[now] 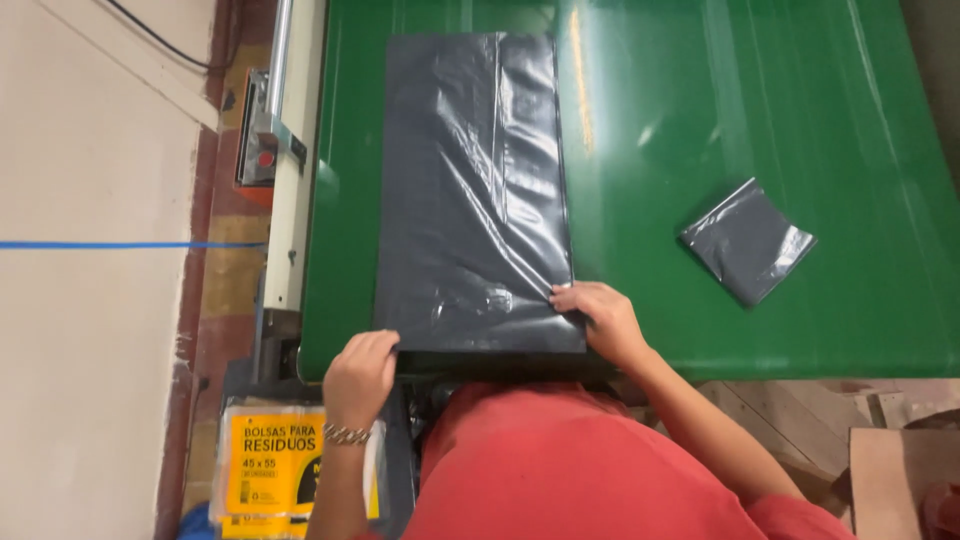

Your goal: Folding plastic bags from a conveyor belt and placing them into a storage crate.

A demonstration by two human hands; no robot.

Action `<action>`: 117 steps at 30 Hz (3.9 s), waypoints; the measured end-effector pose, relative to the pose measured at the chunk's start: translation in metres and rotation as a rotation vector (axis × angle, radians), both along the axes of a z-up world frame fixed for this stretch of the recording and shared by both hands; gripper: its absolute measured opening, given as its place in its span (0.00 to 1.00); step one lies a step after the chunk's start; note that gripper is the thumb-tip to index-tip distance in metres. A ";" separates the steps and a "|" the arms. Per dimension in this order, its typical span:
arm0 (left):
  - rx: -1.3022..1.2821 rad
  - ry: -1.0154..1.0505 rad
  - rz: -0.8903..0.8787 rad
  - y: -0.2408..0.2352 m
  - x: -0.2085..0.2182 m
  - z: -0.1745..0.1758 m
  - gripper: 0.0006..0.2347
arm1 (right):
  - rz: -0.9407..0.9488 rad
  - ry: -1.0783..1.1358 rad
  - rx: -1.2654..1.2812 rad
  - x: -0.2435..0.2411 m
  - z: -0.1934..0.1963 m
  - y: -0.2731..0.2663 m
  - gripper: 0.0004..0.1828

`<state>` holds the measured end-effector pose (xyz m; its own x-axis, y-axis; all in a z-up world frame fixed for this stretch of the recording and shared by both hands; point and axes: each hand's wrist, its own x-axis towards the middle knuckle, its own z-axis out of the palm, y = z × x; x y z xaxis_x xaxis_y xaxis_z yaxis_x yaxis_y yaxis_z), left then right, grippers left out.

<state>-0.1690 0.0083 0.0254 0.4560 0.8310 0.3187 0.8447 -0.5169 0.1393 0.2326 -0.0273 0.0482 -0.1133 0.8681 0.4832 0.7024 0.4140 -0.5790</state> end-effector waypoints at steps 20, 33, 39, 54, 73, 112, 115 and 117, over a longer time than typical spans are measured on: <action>-0.372 -0.269 0.047 0.416 0.126 0.030 0.08 | -0.208 0.532 -0.558 0.096 -0.032 0.311 0.12; -0.318 -0.079 0.072 0.449 0.146 -0.027 0.08 | -0.344 -0.255 -0.566 0.096 -0.030 0.408 0.40; 0.022 -0.078 0.213 0.400 0.163 0.001 0.13 | -0.314 -0.559 -0.745 0.100 -0.053 0.437 0.32; -1.620 -2.014 0.335 0.299 0.125 0.002 0.34 | -0.205 -0.272 0.204 0.023 -0.003 0.203 0.12; 0.050 0.041 0.003 0.207 0.195 0.004 0.25 | -0.013 -0.088 0.106 -0.059 0.010 0.204 0.30; -0.694 0.045 -0.740 0.190 0.128 0.042 0.10 | 0.279 0.007 0.038 -0.103 -0.067 0.103 0.16; -1.381 -0.371 -0.512 0.236 0.139 -0.006 0.19 | 0.304 0.473 -0.241 -0.078 -0.069 0.085 0.20; -1.658 -0.580 -0.337 0.264 0.127 -0.034 0.21 | 0.139 0.775 -0.422 -0.072 -0.084 0.084 0.14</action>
<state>-0.0416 0.2721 -0.0091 0.8013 0.3213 -0.5046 0.4020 0.3354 0.8520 0.1602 0.0569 -0.0356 -0.0056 0.9938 0.1109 0.0097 0.1110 -0.9938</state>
